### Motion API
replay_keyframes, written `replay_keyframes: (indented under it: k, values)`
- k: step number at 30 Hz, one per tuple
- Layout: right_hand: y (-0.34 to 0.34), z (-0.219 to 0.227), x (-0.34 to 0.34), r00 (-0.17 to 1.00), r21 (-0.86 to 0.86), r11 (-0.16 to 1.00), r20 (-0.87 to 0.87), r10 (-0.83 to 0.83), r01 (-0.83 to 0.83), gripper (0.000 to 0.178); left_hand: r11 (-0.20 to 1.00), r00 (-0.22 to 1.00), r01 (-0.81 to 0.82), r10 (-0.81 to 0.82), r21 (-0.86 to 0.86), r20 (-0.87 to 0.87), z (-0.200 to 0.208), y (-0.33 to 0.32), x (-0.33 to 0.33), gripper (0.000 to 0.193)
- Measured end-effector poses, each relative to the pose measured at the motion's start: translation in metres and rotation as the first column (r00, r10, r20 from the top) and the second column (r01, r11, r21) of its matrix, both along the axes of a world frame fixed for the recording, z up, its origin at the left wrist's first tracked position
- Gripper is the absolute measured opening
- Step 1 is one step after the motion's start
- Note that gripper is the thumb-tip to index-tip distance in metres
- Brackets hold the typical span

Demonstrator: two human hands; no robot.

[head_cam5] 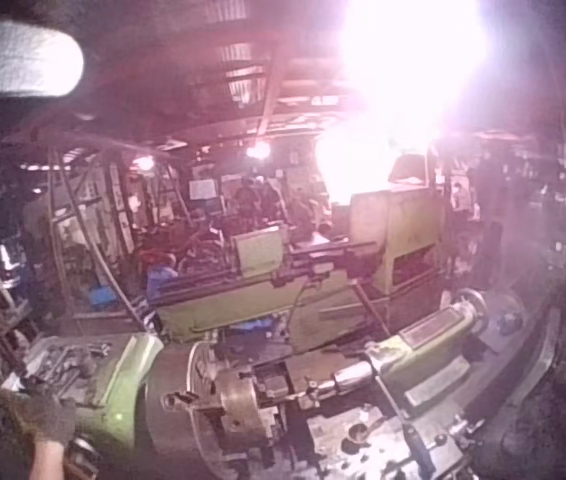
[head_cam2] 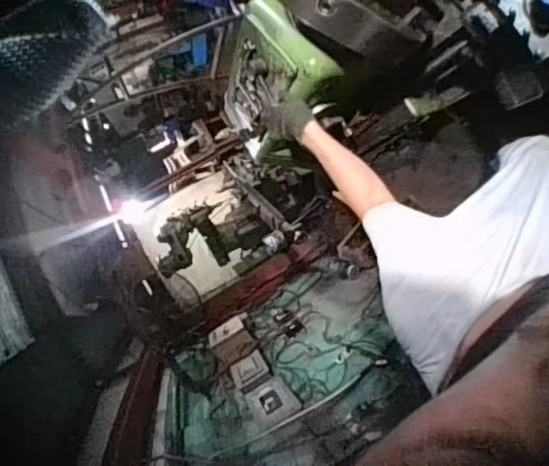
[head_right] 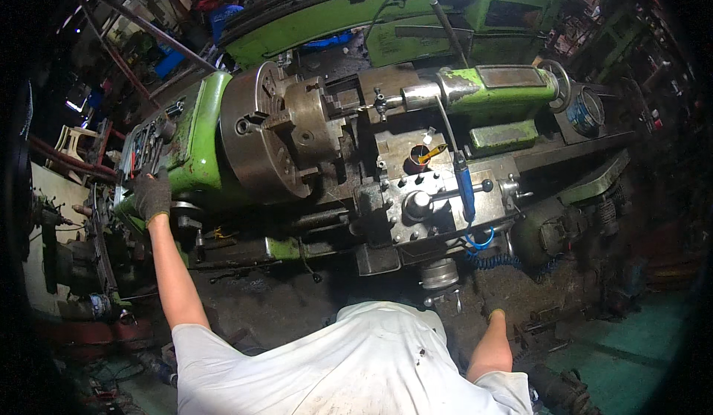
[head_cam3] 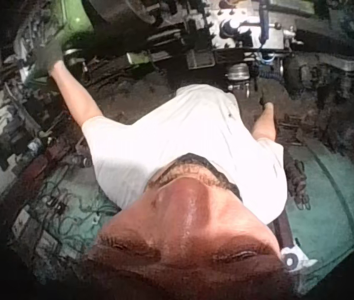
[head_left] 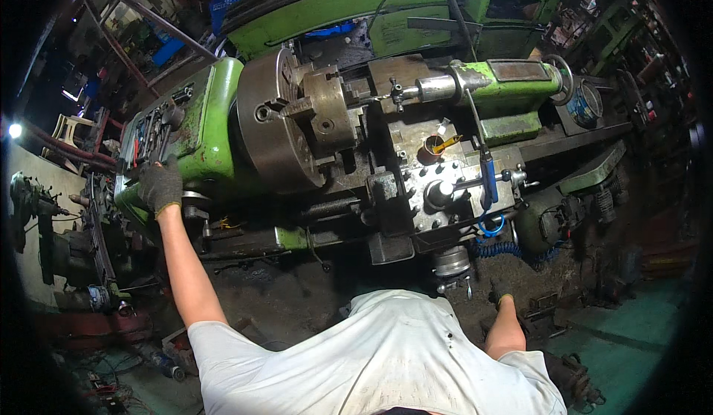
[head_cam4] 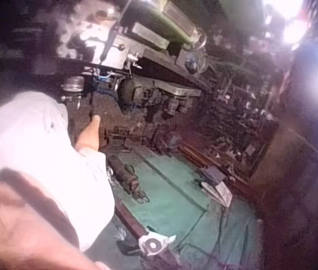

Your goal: The person operates a green industrial lathe in a workshop. They use a chuck key to tighten the chuck jaws, adjust the tailstock, and manipulate the tool post and handwheels to position the cutting tool against the rotating workpiece.

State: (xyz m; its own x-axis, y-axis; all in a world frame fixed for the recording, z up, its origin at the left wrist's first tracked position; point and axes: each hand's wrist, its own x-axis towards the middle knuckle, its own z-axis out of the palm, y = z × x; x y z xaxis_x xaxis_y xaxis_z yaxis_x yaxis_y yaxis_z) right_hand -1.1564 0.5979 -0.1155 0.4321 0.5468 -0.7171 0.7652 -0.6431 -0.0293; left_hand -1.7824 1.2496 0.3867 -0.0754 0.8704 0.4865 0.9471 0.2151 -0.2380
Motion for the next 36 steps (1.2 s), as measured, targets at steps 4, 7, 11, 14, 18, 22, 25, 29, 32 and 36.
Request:
replay_keyframes:
  k: [4, 7, 11, 14, 18, 22, 25, 29, 32, 36]
  values:
    - [-0.044, -0.015, 0.022, 0.936, 0.169, 0.92, -0.087, -0.342, 0.353, 0.055, 0.997, 0.977, 0.075, -0.071, -0.009, 0.2, -0.038, 0.024, -0.028, 0.051]
    - [-0.007, 0.011, 0.003, 0.793, 0.135, 0.792, -0.257, -0.552, 0.596, 0.058, 0.992, 0.967, -0.069, 0.093, -0.105, 0.238, -0.016, 0.021, -0.009, 0.054]
    - [0.018, 0.049, 0.003, 0.751, 0.059, 0.785, -0.344, -0.563, 0.616, 0.058, 0.991, 0.97, -0.035, 0.065, -0.131, 0.232, -0.004, 0.004, 0.065, 0.058]
    - [-0.025, -0.001, 0.043, 0.996, 0.03, 0.999, 0.082, 0.02, -0.023, 0.054, 0.994, 0.957, -0.019, 0.049, -0.106, 0.284, -0.018, 0.016, 0.072, 0.061]
    - [-0.016, -0.014, 0.035, 0.844, 0.242, 0.811, -0.223, -0.488, 0.532, 0.05, 0.979, 0.987, 0.041, -0.071, 0.198, 0.146, -0.019, -0.014, 0.098, 0.067]
    - [-0.003, -0.009, 0.037, 0.583, 0.217, 0.541, -0.308, -0.752, 0.812, 0.045, 0.807, 0.859, 0.37, -0.486, 0.461, 0.16, -0.031, -0.038, 0.163, 0.084]
    - [0.017, 0.028, 0.032, 0.936, 0.261, 0.899, -0.094, -0.338, 0.351, 0.044, 0.901, 0.84, 0.382, -0.432, 0.208, 0.329, -0.044, -0.039, 0.206, 0.091]
    - [0.018, 0.048, 0.004, 0.807, 0.401, 0.7, -0.277, -0.522, 0.59, 0.043, 0.911, 0.758, 0.409, -0.37, 0.05, 0.537, -0.045, -0.032, 0.233, 0.098]
    - [-0.004, 0.04, 0.0, 0.873, 0.307, 0.818, -0.209, -0.44, 0.486, 0.042, 0.903, 0.785, 0.422, -0.406, 0.076, 0.468, -0.053, -0.022, 0.237, 0.101]
    - [-0.013, 0.044, -0.012, 0.891, 0.167, 0.883, -0.21, -0.403, 0.439, 0.045, 0.89, 0.778, 0.403, -0.457, 0.215, 0.431, -0.065, -0.037, 0.234, 0.087]
